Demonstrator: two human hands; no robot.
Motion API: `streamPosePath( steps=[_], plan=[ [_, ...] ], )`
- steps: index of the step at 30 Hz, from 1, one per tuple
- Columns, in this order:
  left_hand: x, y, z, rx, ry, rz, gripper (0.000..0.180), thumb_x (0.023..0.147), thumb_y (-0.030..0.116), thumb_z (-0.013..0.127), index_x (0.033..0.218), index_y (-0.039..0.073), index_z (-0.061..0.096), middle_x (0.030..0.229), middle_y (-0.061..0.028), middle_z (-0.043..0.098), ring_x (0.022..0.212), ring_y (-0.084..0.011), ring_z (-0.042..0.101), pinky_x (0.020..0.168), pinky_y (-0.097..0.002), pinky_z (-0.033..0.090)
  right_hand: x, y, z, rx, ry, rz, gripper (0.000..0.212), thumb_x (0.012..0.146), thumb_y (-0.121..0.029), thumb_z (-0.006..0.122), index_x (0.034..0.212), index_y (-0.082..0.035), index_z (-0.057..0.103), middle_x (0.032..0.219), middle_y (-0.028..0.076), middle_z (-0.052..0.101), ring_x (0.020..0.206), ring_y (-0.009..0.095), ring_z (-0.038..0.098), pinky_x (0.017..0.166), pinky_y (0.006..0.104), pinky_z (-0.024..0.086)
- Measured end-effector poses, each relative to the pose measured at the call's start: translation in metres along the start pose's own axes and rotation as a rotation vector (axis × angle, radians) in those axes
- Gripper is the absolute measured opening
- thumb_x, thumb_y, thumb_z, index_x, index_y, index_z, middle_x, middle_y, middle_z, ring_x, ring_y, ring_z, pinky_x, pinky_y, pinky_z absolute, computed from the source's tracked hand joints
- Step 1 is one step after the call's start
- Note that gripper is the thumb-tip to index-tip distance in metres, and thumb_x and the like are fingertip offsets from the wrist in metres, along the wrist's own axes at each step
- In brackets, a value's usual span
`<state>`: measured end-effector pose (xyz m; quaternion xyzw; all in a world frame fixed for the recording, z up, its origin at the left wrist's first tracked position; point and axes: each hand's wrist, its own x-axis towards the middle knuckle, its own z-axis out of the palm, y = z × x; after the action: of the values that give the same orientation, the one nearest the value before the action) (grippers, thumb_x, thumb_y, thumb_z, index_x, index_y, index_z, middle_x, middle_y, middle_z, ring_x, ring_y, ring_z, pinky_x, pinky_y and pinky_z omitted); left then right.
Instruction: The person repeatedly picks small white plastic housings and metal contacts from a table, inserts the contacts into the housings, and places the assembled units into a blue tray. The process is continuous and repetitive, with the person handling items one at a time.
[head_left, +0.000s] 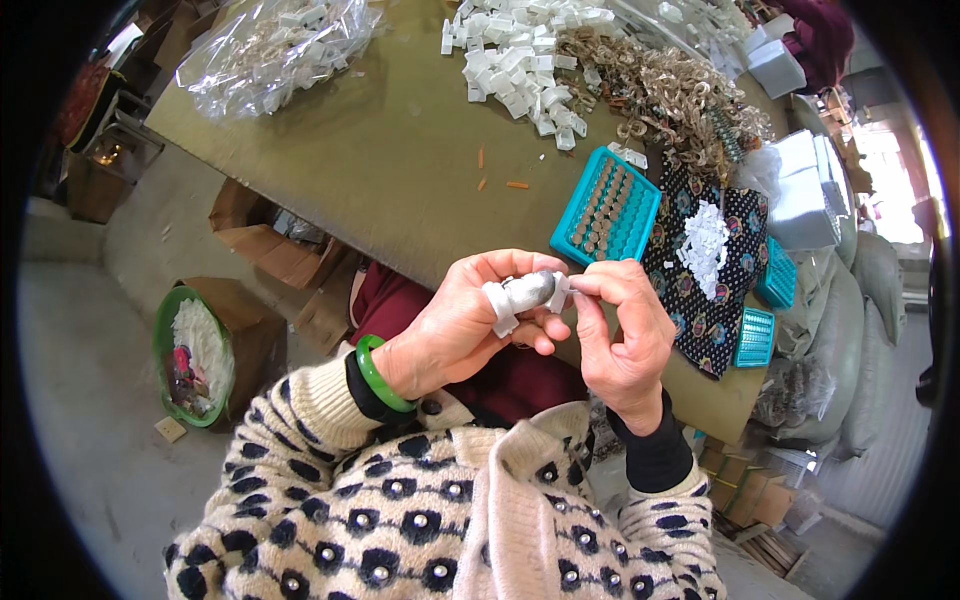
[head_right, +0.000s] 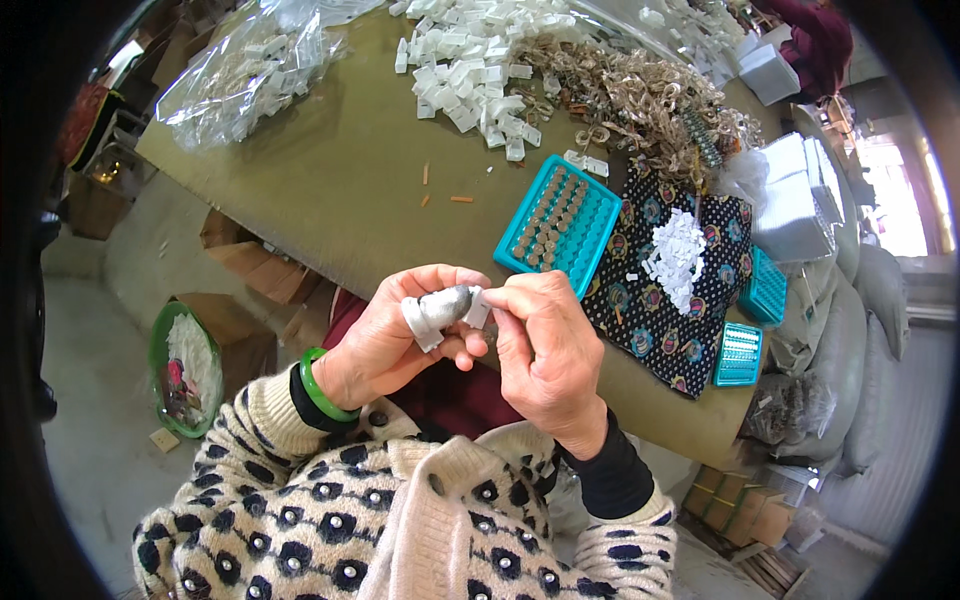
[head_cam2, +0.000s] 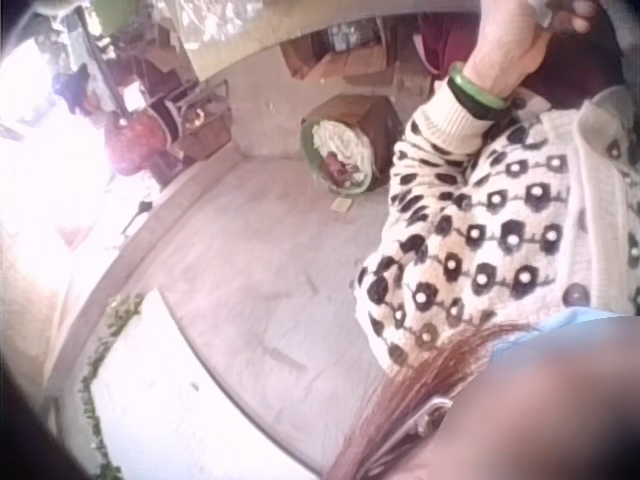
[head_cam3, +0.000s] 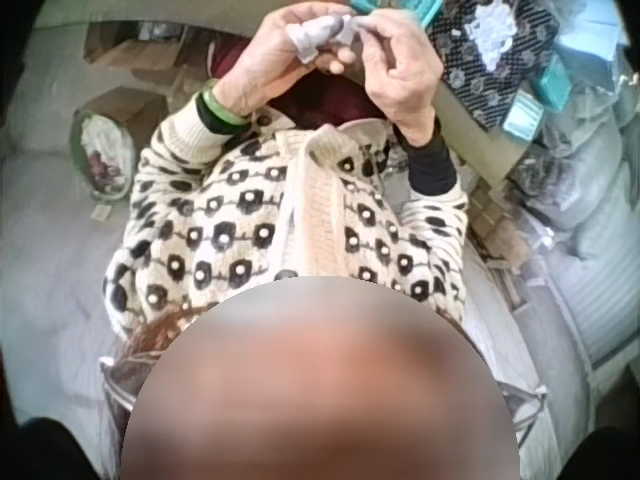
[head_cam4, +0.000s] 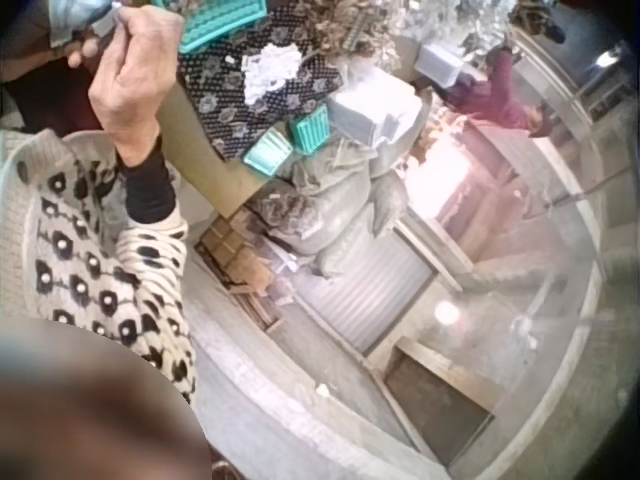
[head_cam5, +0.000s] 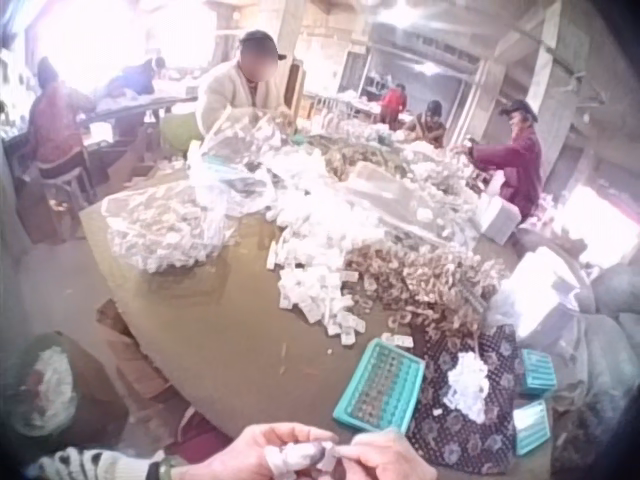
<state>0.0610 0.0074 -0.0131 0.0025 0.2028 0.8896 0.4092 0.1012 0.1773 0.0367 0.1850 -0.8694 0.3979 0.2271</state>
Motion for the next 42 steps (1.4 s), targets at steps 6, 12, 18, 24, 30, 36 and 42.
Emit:
streamPosePath(
  steps=[6,12,18,24,30,36,42],
  plan=[
    [-0.002,0.004,0.0,0.018,0.008,0.023,0.022,0.094,0.011,0.063,0.112,-0.002,0.061,0.097,-0.0158,0.068,0.075,-0.0242,0.071,0.063,-0.0343,0.062,0.004,-0.002,0.002,0.089,-0.071,0.113,0.023,0.079,0.013,0.064,0.096,0.0,0.061,0.087,0.012,0.063,0.075,0.025,0.062,0.067,0.032,0.052],
    [-0.004,0.005,0.001,0.094,0.029,0.068,0.024,0.094,0.014,0.065,0.112,-0.001,0.062,0.094,-0.0151,0.068,0.073,-0.0233,0.071,0.061,-0.0343,0.061,0.009,-0.005,-0.001,0.012,-0.12,0.137,0.018,0.077,0.01,0.065,0.089,-0.001,0.056,0.085,0.011,0.062,0.074,0.02,0.062,0.068,0.0292,0.05],
    [-0.002,0.013,0.0,0.181,0.051,0.018,0.023,0.095,0.013,0.063,0.113,-0.001,0.061,0.097,-0.0165,0.068,0.074,-0.0237,0.071,0.062,-0.0332,0.061,0.024,0.001,-0.006,0.094,-0.276,0.149,0.014,0.077,0.009,0.064,0.087,0.0,0.058,0.083,0.012,0.062,0.072,0.026,0.063,0.067,0.0331,0.051],
    [0.011,0.025,-0.002,-0.034,0.064,-0.044,0.027,0.099,0.019,0.056,0.119,0.001,0.059,0.108,-0.0196,0.066,0.08,-0.0245,0.07,0.065,-0.0328,0.06,0.073,0.069,-0.036,-0.123,-0.09,0.393,0.01,0.089,-0.008,0.064,0.085,0.001,0.065,0.069,0.007,0.066,0.062,0.011,0.06,0.058,0.0276,0.047],
    [0.021,0.023,-0.005,0.125,0.15,-0.002,0.017,0.093,0.008,0.064,0.108,0.001,0.062,0.101,-0.0216,0.069,0.071,-0.0234,0.071,0.054,-0.0279,0.059,0.113,0.152,-0.025,-0.764,-0.13,0.368,0.033,0.089,-0.031,0.062,0.076,-0.001,0.067,0.069,0.021,0.065,0.068,0.04,0.066,0.062,0.048,0.051],
    [0.024,0.021,-0.009,0.136,0.15,0.026,0.018,0.093,0.004,0.061,0.111,0.0,0.064,0.101,-0.0213,0.07,0.072,-0.0236,0.072,0.053,-0.0275,0.059,0.128,0.18,-0.015,-0.822,-0.262,0.463,0.033,0.083,-0.031,0.067,0.073,0.0,0.069,0.072,0.023,0.067,0.072,0.041,0.068,0.066,0.0458,0.054],
    [0.022,0.018,-0.014,0.129,0.121,0.029,0.02,0.094,0.007,0.061,0.112,-0.001,0.062,0.098,-0.0164,0.068,0.072,-0.0228,0.072,0.054,-0.0277,0.059,0.135,0.179,-0.033,0.059,-0.086,0.753,0.025,0.085,-0.019,0.067,0.069,0.0,0.064,0.061,0.005,0.062,0.053,0.019,0.058,0.054,0.0328,0.047]
  ],
)
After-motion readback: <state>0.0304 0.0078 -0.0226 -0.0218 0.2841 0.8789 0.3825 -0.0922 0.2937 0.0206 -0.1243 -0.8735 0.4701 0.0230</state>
